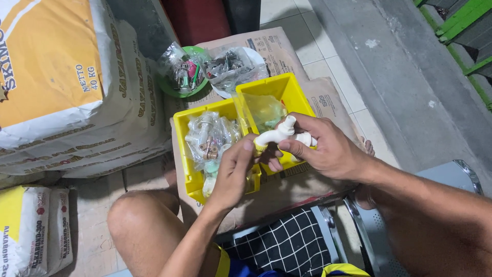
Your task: Cleaning small plastic plumbing fixtures with a brush and sorting them into yellow bins.
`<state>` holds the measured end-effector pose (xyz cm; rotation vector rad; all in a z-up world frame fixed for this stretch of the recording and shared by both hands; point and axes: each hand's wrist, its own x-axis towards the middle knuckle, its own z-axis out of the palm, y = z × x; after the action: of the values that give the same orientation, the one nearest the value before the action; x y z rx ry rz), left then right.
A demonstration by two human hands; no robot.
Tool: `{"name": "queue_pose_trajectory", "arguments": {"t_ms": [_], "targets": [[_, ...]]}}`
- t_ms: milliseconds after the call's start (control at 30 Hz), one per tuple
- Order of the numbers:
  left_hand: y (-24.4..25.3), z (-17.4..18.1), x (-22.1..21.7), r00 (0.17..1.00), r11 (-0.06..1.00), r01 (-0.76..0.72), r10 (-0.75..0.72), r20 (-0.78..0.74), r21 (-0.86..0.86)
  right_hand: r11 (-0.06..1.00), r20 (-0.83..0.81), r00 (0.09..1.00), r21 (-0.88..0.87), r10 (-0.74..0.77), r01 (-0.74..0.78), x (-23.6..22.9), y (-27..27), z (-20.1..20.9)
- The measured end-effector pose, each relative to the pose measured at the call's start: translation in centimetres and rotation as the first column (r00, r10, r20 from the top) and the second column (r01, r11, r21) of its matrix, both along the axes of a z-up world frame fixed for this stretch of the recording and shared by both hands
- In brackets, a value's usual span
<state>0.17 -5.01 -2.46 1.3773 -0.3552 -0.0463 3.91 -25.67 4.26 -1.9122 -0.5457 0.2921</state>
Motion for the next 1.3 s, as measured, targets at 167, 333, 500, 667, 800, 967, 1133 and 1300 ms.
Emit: {"name": "queue_pose_trajectory", "arguments": {"t_ms": [167,333,500,667,800,967,1133,1300], "targets": [[-0.2,0.2,0.2,0.999,0.998,-0.009,0.011,0.038,-0.065,1.0,0.009,1.0,-0.009,-0.015,0.015,0.2,-0.2,-0.1],[0.2,0.3,0.9,0.995,0.994,-0.1,0.101,0.012,-0.034,0.998,0.016,0.998,0.014,-0.055,0.055,0.6,-0.4,0.3],[-0.7,-0.7,0.7,0.989,0.994,-0.112,0.111,-0.096,-0.002,0.998,0.02,0.998,-0.012,-0.061,0.061,0.6,-0.7,0.1],[-0.5,0.2,0.5,0.989,0.983,-0.137,0.143,-0.039,0.124,0.996,0.036,0.996,-0.035,-0.076,0.078,1.4,-1.7,-1.1],[-0.1,0.8,0.1,0.986,0.969,-0.161,0.168,-0.019,0.189,0.996,0.002,0.997,-0.05,-0.076,0.076,1.4,-2.0,-1.4],[0.1,0.9,0.4,0.984,0.97,-0.179,0.176,0.036,0.162,0.999,0.024,1.0,-0.033,-0.018,0.019,1.4,-1.7,-1.4],[0.5,1.5,0.3,0.993,0.983,-0.104,0.093,0.078,0.153,0.991,0.013,0.996,-0.103,0.088,-0.086,0.9,-0.7,-0.4],[2.0,1.0,0.9,0.99,0.987,-0.138,0.137,0.021,0.081,0.998,0.009,0.999,-0.038,0.044,-0.043,2.3,-1.1,-1.8]]}}
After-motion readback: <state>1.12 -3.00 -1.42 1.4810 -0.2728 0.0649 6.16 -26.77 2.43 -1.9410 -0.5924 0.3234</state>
